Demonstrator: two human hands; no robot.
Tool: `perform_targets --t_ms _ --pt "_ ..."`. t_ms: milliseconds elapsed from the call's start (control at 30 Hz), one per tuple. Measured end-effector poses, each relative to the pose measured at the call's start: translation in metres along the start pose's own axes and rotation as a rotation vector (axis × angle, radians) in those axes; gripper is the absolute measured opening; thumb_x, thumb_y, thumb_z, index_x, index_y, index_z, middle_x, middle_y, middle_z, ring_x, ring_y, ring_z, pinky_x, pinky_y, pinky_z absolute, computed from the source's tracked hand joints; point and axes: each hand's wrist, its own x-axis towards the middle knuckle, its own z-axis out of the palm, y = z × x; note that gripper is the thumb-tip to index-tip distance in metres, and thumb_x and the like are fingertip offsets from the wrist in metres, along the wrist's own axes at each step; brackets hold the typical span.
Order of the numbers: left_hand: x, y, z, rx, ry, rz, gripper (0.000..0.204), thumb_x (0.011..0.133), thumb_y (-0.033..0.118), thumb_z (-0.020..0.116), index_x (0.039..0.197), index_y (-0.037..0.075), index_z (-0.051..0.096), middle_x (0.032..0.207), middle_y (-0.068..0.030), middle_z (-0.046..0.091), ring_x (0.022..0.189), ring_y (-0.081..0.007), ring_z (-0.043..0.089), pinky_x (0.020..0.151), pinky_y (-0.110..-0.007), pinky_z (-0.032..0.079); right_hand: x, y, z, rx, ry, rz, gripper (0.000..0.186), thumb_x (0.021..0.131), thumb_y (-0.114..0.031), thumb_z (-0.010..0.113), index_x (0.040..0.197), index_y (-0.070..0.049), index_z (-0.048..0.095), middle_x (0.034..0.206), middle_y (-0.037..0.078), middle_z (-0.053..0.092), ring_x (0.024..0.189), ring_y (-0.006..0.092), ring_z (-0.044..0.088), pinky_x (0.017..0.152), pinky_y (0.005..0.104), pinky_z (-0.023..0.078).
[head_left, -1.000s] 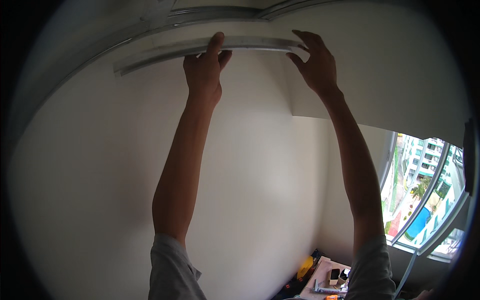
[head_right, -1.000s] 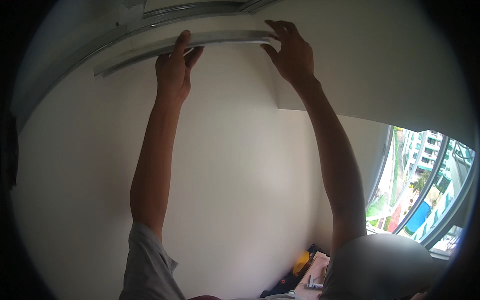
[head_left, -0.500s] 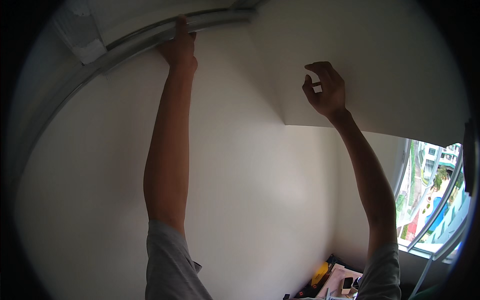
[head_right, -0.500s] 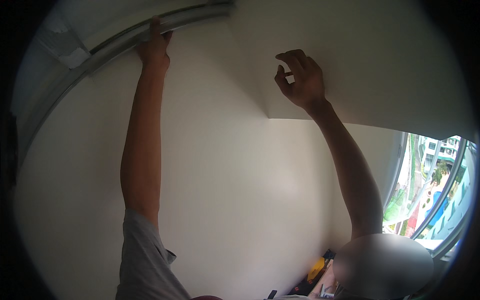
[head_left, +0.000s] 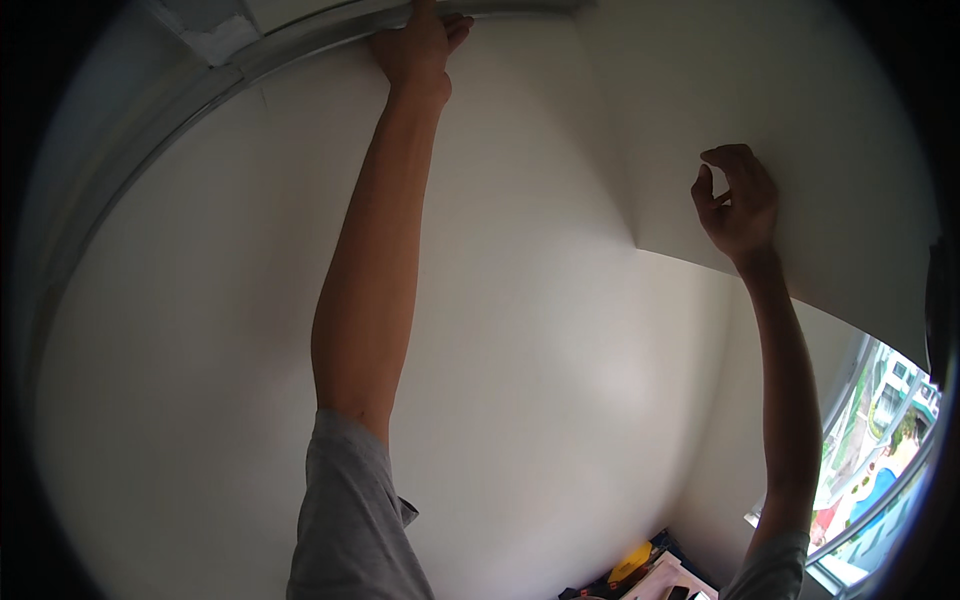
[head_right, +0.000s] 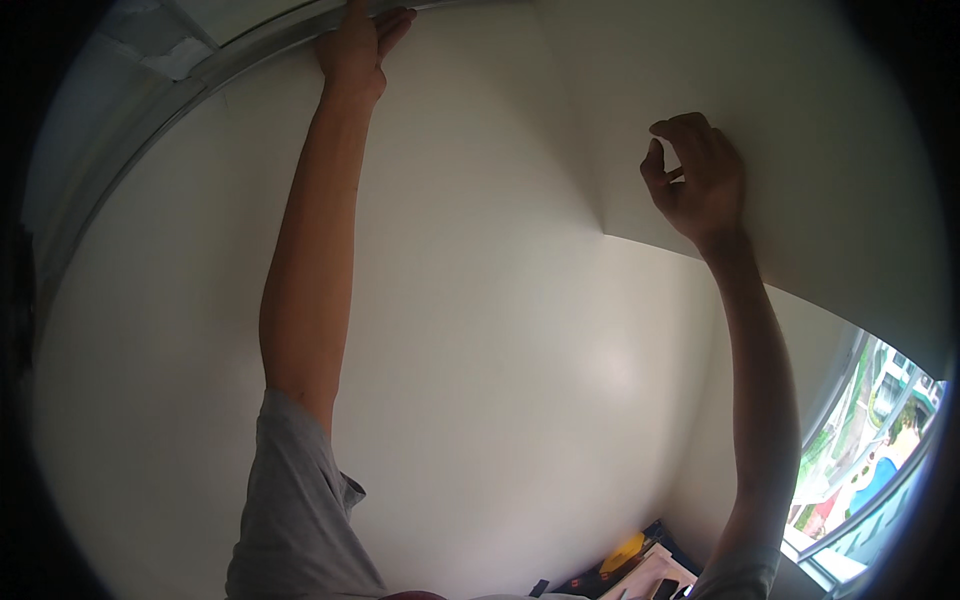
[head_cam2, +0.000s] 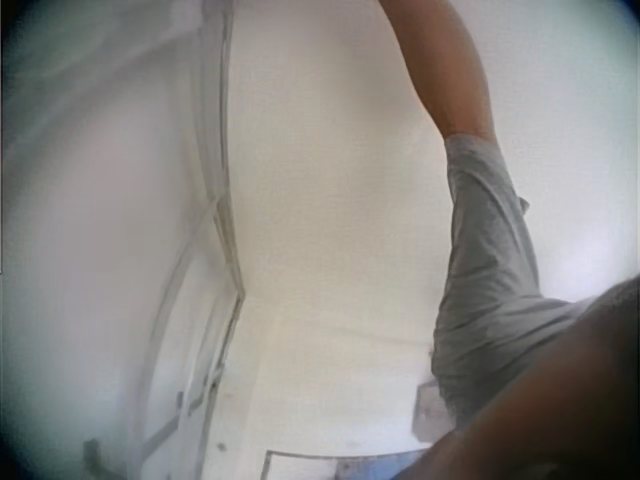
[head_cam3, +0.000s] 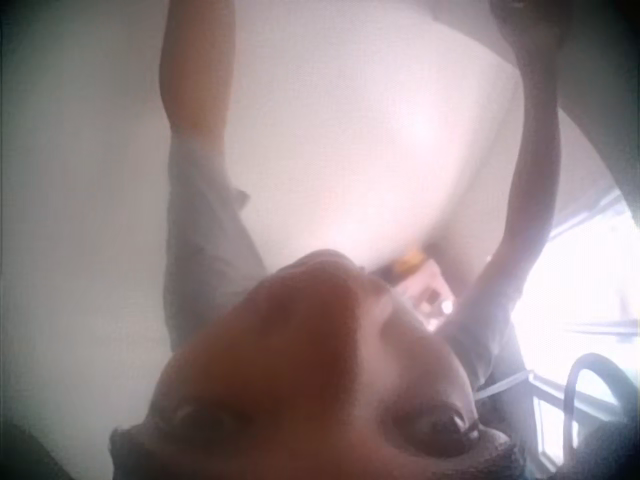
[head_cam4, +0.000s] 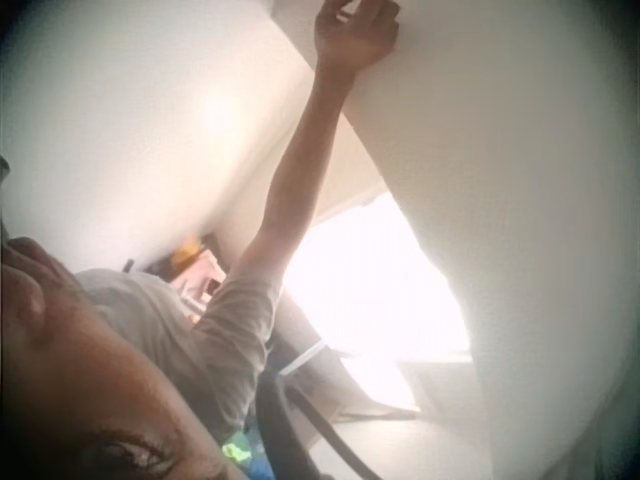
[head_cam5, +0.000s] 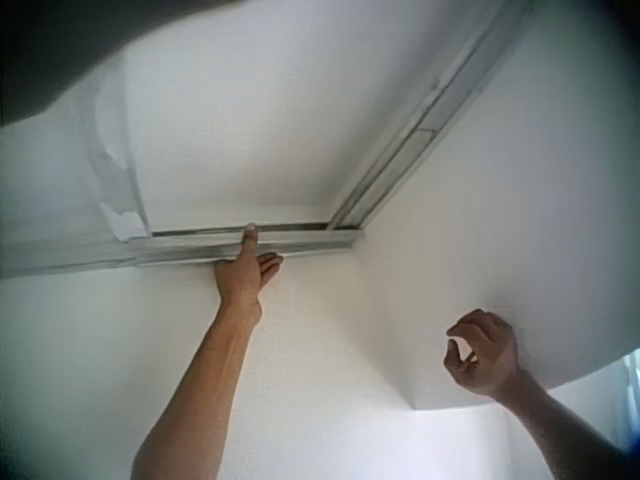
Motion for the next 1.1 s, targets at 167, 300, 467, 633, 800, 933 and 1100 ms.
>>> perform_targets --t_ms 167,300,467,633,800,933,1100 --pt "0.001 0.003 -0.008 -0.001 0.018 0.072 0.052 0.097 0.039 0.072 0.112 -0.01 0.059 0.088 -0.0181 0.07 0.075 -0.0236 0.072 0.069 -0.032 0.063 0.005 -0.008 -0.001 0.01 -0.085 0.064 0.022 0.081 0.0 0.068 0.1 -0.009 0.062 0.095 0.008 0.066 0.076 0.0247 0.066 0.061 0.0385 0.054" --pt "-0.004 0.008 -0.013 -0.04 -0.139 0.109 0.047 0.1 0.033 0.069 0.124 -0.004 0.052 0.093 -0.0139 0.067 0.07 -0.022 0.071 0.063 -0.03 0.062 0.006 -0.01 -0.001 -0.004 -0.037 -0.025 0.02 0.083 0.001 0.066 0.1 -0.008 0.061 0.095 0.011 0.064 0.078 0.0271 0.066 0.055 0.038 0.055" --pt "-0.006 0.012 -0.015 -0.15 0.051 0.023 0.035 0.096 0.028 0.074 0.108 -0.002 0.061 0.085 -0.0095 0.067 0.063 -0.0179 0.068 0.055 -0.031 0.057 0.002 -0.015 -0.003 0.071 -0.067 0.041 0.018 0.085 0.004 0.065 0.099 -0.006 0.061 0.093 0.012 0.064 0.076 0.0281 0.066 0.049 0.0349 0.052" --pt "-0.003 0.019 -0.019 0.072 0.139 0.04 0.055 0.089 0.042 0.082 0.098 -0.008 0.063 0.067 -0.0089 0.064 0.054 -0.0168 0.062 0.048 -0.029 0.049 0.002 -0.021 -0.003 0.084 -0.085 0.053 0.018 0.084 0.005 0.065 0.098 -0.005 0.062 0.093 0.011 0.064 0.076 0.0279 0.066 0.048 0.0349 0.052" --pt "-0.005 0.024 -0.024 0.133 0.196 0.037 0.055 0.087 0.041 0.085 0.095 -0.009 0.063 0.065 -0.0091 0.063 0.05 -0.0153 0.059 0.045 -0.029 0.048 -0.006 -0.023 -0.005 0.109 -0.099 0.101 0.018 0.086 0.005 0.06 0.102 -0.003 0.062 0.098 0.012 0.062 0.078 0.0254 0.065 0.052 0.0341 0.051" --pt "-0.011 0.025 -0.025 0.134 0.136 0.08 0.061 0.084 0.044 0.086 0.102 -0.01 0.062 0.069 -0.0111 0.065 0.054 -0.0167 0.061 0.048 -0.029 0.051 -0.012 -0.015 -0.012 0.243 -0.166 0.174 0.018 0.093 -0.002 0.048 0.104 0.0 0.061 0.104 0.014 0.057 0.079 0.022 0.059 0.056 0.0317 0.046" --pt "-0.017 0.017 -0.018 0.032 0.127 0.124 0.027 0.091 0.023 0.08 0.092 0.0 0.065 0.074 -0.0063 0.067 0.054 -0.0146 0.062 0.048 -0.03 0.049 0.028 -0.044 -0.003 0.214 0.142 0.068 0.029 0.103 -0.012 0.034 0.098 0.0 0.06 0.1 0.012 0.052 0.077 0.018 0.049 0.06 0.028 0.039"
